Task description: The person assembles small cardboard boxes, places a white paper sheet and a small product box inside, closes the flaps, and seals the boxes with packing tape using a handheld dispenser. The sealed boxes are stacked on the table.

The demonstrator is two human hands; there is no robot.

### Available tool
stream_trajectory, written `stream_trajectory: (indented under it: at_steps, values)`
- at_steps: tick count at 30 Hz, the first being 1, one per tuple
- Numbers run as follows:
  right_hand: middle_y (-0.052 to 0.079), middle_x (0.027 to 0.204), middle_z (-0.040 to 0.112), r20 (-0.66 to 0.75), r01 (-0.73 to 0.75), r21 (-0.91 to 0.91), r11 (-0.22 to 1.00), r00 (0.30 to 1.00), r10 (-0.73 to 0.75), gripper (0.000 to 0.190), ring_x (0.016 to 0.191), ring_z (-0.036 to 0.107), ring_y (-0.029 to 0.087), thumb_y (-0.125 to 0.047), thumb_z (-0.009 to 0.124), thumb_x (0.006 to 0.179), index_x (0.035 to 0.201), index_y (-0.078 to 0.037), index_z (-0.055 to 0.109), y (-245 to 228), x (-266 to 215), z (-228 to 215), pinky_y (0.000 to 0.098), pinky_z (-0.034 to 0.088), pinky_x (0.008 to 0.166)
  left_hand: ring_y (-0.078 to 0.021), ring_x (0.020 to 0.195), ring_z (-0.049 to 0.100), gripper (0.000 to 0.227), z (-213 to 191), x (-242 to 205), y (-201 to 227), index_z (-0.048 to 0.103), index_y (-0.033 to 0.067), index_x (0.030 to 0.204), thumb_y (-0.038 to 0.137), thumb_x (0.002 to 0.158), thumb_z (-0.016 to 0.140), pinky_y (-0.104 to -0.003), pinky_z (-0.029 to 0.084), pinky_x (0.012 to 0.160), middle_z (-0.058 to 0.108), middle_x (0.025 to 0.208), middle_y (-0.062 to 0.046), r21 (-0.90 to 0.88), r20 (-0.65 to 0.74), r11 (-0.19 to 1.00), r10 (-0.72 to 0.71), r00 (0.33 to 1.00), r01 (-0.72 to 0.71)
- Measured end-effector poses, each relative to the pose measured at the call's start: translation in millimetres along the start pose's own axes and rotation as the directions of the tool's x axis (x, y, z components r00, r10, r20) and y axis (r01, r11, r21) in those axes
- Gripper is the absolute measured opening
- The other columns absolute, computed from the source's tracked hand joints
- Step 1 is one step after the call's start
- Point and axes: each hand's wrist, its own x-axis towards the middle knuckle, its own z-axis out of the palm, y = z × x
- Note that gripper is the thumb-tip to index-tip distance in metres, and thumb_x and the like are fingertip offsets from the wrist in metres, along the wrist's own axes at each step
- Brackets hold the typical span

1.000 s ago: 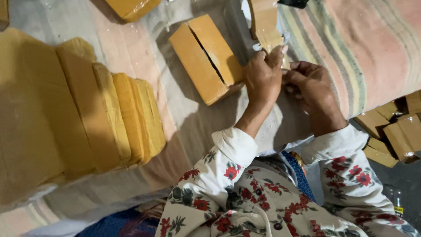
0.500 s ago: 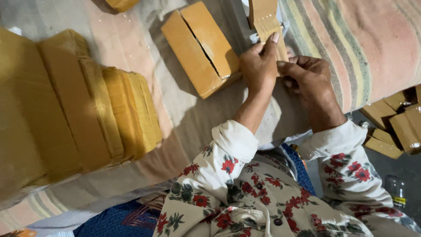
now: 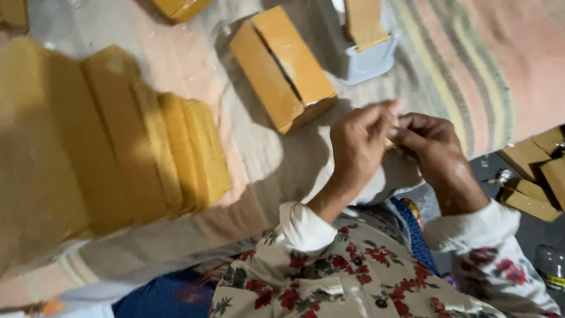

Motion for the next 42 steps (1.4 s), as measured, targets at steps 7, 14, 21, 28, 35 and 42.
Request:
stream_trajectory:
  at_steps: [7,14,21,28,35,42]
  values:
    - [0.007,0.096,0.07,0.117,0.316,0.086,0.945,0.939,-0.324,0.026,0.079,0.067,0.011,-0.003,0.073,0.091,0.114,0.006,0.064,-48.7,-33.0,61.1,0.0266,0.058,0.068,-0.0142,0.095,0.07,0.018,-71.4,8.2,27.3,0.074,0.0074,0.115,0.009,0.097,0.072,-0.028,0.065,0.085,0.063,0.14,-0.012,-0.159,-0.15,0.967,0.176,0.973,-0.2]
    - [0.009,0.08,0.072,0.135,0.285,-0.051,0.957,0.952,-0.276,0.035,0.058,0.066,0.011,-0.008,0.08,0.089,0.114,0.009,0.062,-82.9,65.5,143.6,0.0243,0.051,0.048,-0.0214,0.101,0.074,0.03,-141.5,120.5,-12.7,0.082,0.009,0.101,0.037,0.098,0.071,-0.038,0.059,0.09,0.079,0.11,-0.01,0.24,-0.208,0.969,-0.006,0.978,0.057]
    - [0.005,0.064,0.066,0.072,0.204,-0.283,0.937,0.979,-0.192,0.02,0.047,0.058,0.009,-0.013,0.083,0.085,0.088,0.004,0.073,-44.8,96.5,152.4,0.0267,0.042,0.041,-0.0271,0.104,0.074,0.021,-141.9,131.5,-97.6,0.078,0.0034,0.098,0.023,0.095,0.073,-0.047,0.04,0.115,0.079,0.101,-0.013,0.387,-0.204,0.882,0.367,0.908,-0.269]
    - [0.007,0.064,0.067,-0.001,0.15,-0.439,0.886,0.986,-0.167,0.026,0.046,0.062,0.013,-0.015,0.085,0.081,0.087,0.006,0.071,-38.2,113.4,154.0,0.0282,0.047,0.039,-0.0311,0.123,0.062,0.02,-137.1,128.5,-125.8,0.082,0.009,0.099,0.025,0.087,0.079,-0.047,0.041,0.109,0.073,0.124,-0.012,0.523,-0.247,0.834,0.344,0.906,-0.174]
    - [0.019,0.062,0.066,0.211,0.435,-0.835,0.335,0.818,-0.535,0.047,0.054,0.067,0.03,-0.038,0.094,0.085,0.075,0.004,0.074,-30.2,114.0,145.8,0.0396,0.052,0.051,-0.0343,0.139,0.049,0.045,-136.3,134.9,-140.5,0.071,0.0201,0.126,0.032,0.084,0.082,-0.048,0.036,0.119,0.05,0.153,-0.014,0.696,-0.249,0.717,0.3,0.921,-0.045]
    - [0.023,0.106,0.071,0.252,0.319,-0.948,-0.009,0.731,-0.634,0.031,0.104,0.066,0.039,-0.025,0.08,0.092,0.108,0.001,0.071,-31.9,61.6,153.2,0.0507,0.051,0.092,-0.0393,0.141,0.045,0.088,-137.7,152.3,-172.4,0.037,0.0125,0.155,0.046,0.086,0.08,-0.05,0.036,0.117,0.043,0.156,-0.015,0.591,-0.3,0.806,0.261,0.917,-0.036]
